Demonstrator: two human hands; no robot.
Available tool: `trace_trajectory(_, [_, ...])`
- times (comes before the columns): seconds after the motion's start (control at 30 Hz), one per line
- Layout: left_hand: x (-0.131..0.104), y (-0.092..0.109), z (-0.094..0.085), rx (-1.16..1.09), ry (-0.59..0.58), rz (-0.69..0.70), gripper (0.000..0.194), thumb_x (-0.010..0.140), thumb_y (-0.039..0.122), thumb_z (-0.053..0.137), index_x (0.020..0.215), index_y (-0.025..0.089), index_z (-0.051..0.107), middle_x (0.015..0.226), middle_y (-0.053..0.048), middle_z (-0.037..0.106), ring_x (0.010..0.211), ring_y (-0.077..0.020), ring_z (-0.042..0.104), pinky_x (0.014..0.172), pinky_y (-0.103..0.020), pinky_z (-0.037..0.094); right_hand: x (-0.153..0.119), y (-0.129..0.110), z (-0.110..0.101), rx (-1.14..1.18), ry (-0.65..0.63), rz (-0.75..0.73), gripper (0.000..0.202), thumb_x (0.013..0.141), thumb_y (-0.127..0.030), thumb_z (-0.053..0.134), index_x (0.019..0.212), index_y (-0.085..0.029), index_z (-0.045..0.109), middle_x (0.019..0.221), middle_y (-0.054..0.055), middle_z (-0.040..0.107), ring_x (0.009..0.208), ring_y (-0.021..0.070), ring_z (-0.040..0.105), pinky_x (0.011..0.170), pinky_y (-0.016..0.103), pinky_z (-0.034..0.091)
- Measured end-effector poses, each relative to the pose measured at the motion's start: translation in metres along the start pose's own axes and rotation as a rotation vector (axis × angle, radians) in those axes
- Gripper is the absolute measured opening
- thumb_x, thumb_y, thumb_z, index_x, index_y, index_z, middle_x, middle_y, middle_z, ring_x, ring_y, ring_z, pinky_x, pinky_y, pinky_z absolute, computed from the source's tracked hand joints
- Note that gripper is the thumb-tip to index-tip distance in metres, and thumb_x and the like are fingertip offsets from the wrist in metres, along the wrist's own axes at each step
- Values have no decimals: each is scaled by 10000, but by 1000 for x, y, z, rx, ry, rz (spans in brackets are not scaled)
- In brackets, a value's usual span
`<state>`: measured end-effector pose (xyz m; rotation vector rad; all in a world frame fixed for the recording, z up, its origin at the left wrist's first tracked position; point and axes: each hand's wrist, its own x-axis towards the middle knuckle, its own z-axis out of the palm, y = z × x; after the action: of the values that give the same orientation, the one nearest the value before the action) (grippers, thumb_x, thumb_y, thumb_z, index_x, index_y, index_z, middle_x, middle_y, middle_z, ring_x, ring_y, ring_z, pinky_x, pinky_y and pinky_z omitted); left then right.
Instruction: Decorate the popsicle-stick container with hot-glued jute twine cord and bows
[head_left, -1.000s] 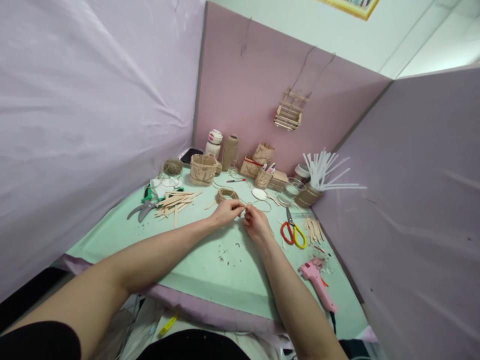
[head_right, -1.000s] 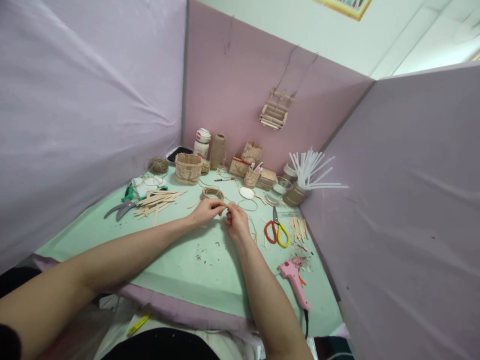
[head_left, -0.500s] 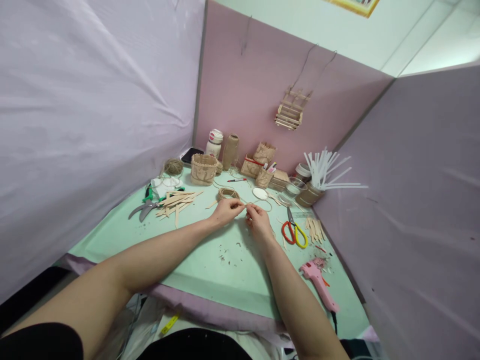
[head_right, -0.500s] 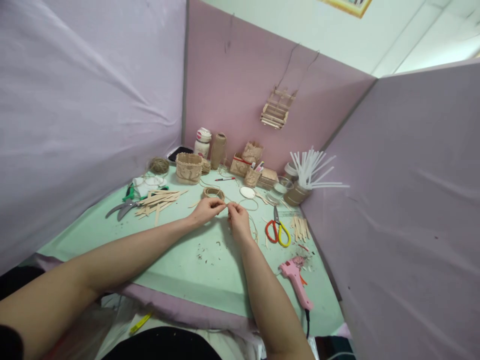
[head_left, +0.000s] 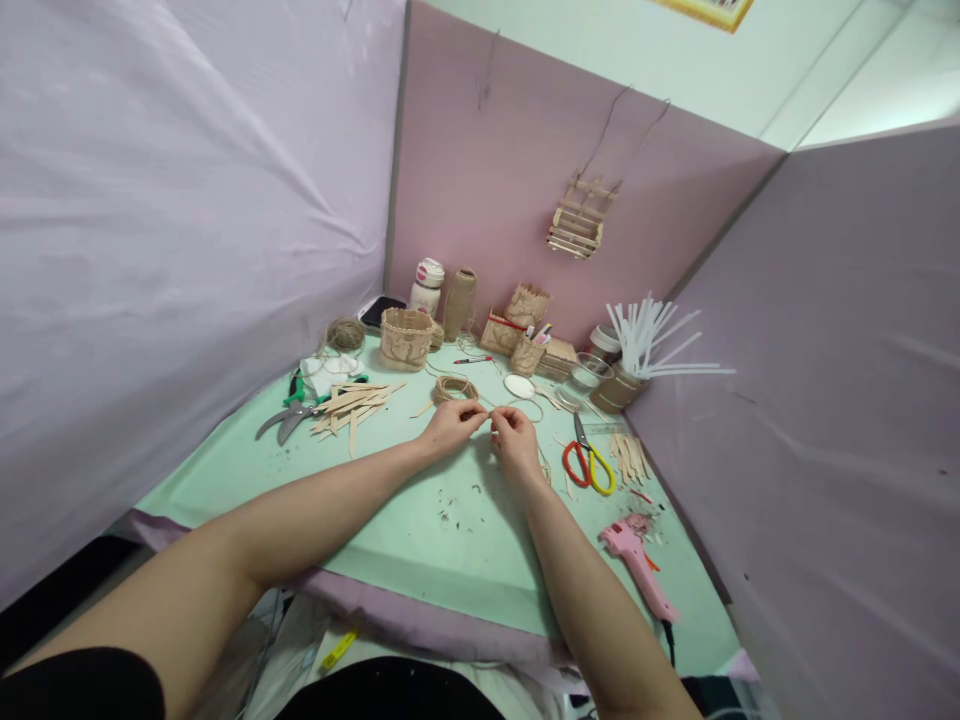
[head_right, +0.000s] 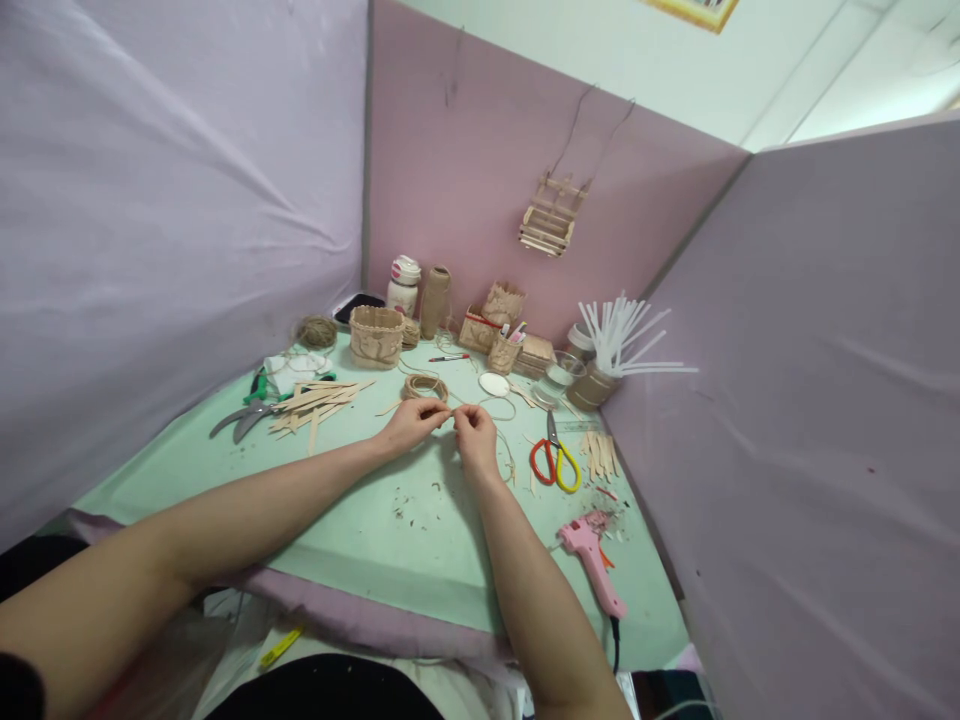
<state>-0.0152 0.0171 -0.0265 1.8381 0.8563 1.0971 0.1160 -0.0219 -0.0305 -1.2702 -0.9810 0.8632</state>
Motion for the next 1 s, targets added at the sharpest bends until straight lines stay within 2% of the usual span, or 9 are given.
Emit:
trace_trajectory(0.17, [1, -3, 1, 5, -3, -37, 210, 769, 285, 548, 726, 130, 683, 660, -11, 627, 633, -135, 512, 602, -244, 371, 3, 3, -2, -52, 23, -89, 183, 672, -341, 649, 743, -193, 565, 638, -27, 558, 592, 128, 485, 557, 259, 380])
trace_trajectory(0.27, [1, -4, 1, -6, 3, -45, 197, 754, 272, 553, 713, 131, 683, 673, -16, 641, 646, -140, 527, 614, -247, 381, 3, 4, -2, -68, 38, -131, 205, 681, -320, 646, 806, -199, 538, 693, -18, 582, 629, 136, 517, 585, 263, 395])
trace_trajectory(0.4, [1, -3, 2, -42, 31, -60, 180, 729, 273, 573, 737, 133, 685, 705, -22, 660, 667, -147, 545, 644, -255, 407, 2, 4, -1, -74, 52, -159, 271, 709, -327, 634, 899, -213, 479, 715, -22, 593, 635, 140, 542, 595, 265, 409])
trace_trajectory(0.6, [3, -2, 3, -131, 80, -104, 136, 685, 273, 604, 681, 147, 654, 697, -21, 651, 706, -160, 558, 675, -268, 433, 3, 4, -1, -95, 52, -181, 271, 711, -320, 651, 888, -215, 474, 750, -9, 606, 694, 147, 572, 659, 277, 434])
trace_trajectory(0.8, [4, -2, 2, -268, 100, -230, 166, 667, 308, 640, 696, 145, 653, 644, 1, 613, 612, -125, 514, 582, -246, 400, 0, 3, -1, -69, 26, -120, 317, 695, -333, 676, 904, -222, 465, 750, -6, 641, 671, 146, 587, 616, 267, 441])
trace_trajectory(1.0, [5, -7, 6, -460, 56, -360, 241, 626, 357, 693, 722, 140, 652, 615, 23, 557, 489, -63, 396, 475, -214, 300, -2, -2, -1, -28, 19, 7, 356, 666, -337, 689, 894, -229, 438, 655, -37, 621, 581, 133, 561, 511, 234, 392])
